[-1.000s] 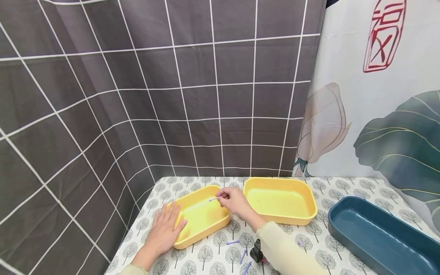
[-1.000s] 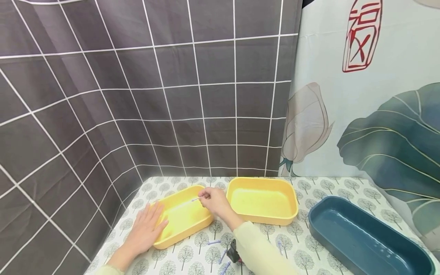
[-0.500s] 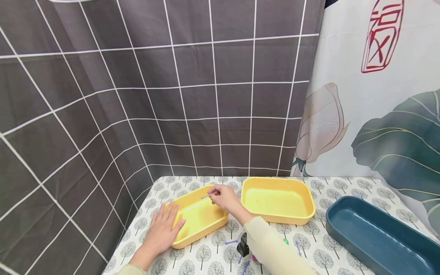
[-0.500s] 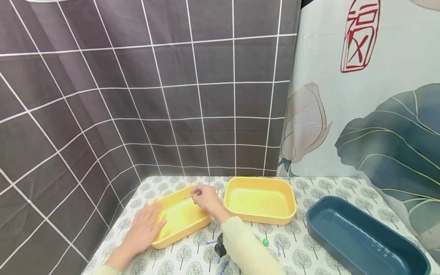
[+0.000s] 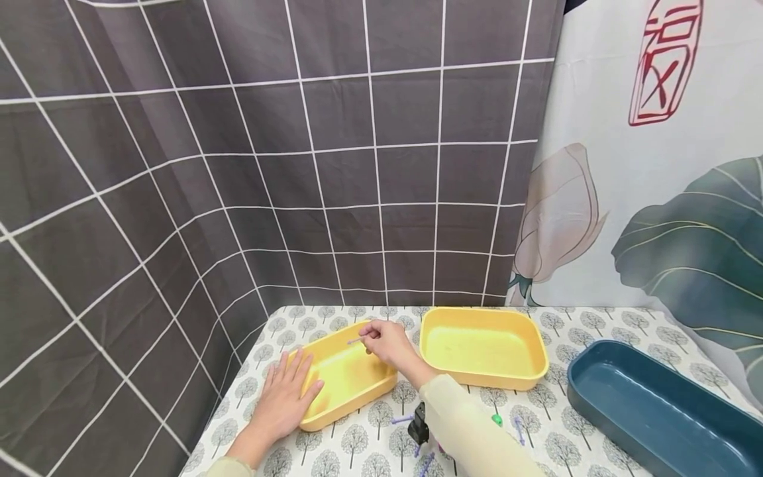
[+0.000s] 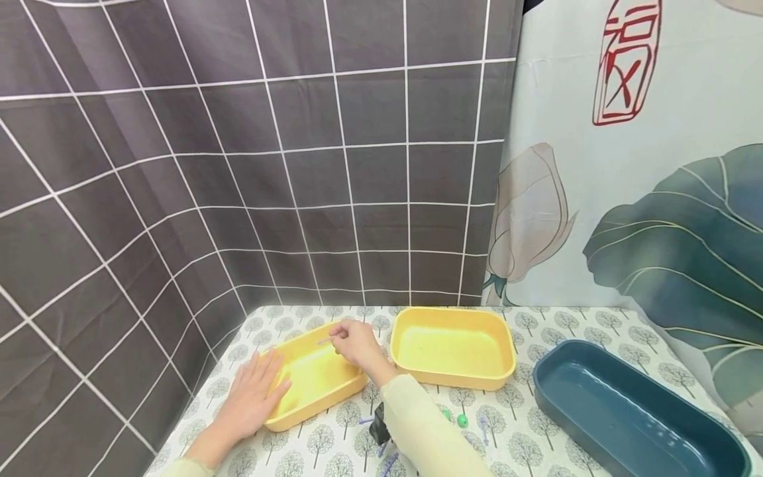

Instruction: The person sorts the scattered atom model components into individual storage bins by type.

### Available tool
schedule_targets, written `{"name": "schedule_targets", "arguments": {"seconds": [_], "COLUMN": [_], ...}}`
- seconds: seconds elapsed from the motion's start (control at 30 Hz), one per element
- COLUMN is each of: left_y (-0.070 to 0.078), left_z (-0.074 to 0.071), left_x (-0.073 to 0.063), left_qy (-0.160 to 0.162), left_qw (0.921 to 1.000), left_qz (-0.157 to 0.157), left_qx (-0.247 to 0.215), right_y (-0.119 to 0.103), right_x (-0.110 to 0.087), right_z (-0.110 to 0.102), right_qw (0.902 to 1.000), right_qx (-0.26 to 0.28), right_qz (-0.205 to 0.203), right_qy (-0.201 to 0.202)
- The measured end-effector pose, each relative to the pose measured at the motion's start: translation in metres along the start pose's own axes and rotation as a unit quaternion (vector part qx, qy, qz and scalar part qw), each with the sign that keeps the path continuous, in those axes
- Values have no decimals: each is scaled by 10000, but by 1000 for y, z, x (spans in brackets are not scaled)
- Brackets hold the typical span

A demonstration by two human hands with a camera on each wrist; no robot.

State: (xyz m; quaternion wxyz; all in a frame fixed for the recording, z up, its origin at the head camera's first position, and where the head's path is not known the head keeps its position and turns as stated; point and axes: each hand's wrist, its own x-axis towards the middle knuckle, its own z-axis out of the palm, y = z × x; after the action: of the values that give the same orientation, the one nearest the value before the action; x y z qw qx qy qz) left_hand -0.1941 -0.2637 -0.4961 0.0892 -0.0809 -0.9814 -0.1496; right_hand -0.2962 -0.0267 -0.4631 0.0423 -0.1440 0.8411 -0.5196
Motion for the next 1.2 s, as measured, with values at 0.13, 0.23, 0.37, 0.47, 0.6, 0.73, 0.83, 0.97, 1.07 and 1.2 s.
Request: {"name": "schedule_targets", "arguments": {"seconds": [0.13, 0.23, 0.37, 0.47, 0.6, 0.73, 0.83, 0.97, 1.07, 1.2], "left_y": [1, 2, 1, 1, 2, 2, 1, 1, 0, 0], "left_z": [1, 1, 1, 0, -1, -2, -1, -1, -1, -1], "left_x": [0, 1, 2, 2, 2, 3, 3, 3, 2, 2], "left_qy": [18, -73, -180, -168, -156, -190, -172, -145, -152, -157], "left_qw": [10000, 10000, 9998, 9998, 9999, 9998, 9998, 9999, 9999, 9998], "left_qz": [17, -15, -52, -30, -11, -29, -33, -31, -34, -38], "left_qx": [-28, -7, 40, 37, 33, 58, 60, 47, 67, 82], "right_y": [0, 1, 2, 2, 3, 4, 5, 6, 6, 6], "right_x": [0, -1, -2, -3, -7, -12, -15, -19, -24, -33], "right_z": [0, -2, -6, -11, -20, -29, -36, -43, -47, -53], "right_qw": [10000, 9999, 9998, 9997, 9994, 9989, 9988, 9992, 9994, 9994], "right_qx": [-28, -7, -39, -88, -95, -80, -93, -103, -107, -76], "right_qz": [-52, -138, -214, -238, -340, -453, -486, -388, -304, -333], "right_qy": [7, 24, 30, 14, -16, -21, -30, -88, -105, -53]}}
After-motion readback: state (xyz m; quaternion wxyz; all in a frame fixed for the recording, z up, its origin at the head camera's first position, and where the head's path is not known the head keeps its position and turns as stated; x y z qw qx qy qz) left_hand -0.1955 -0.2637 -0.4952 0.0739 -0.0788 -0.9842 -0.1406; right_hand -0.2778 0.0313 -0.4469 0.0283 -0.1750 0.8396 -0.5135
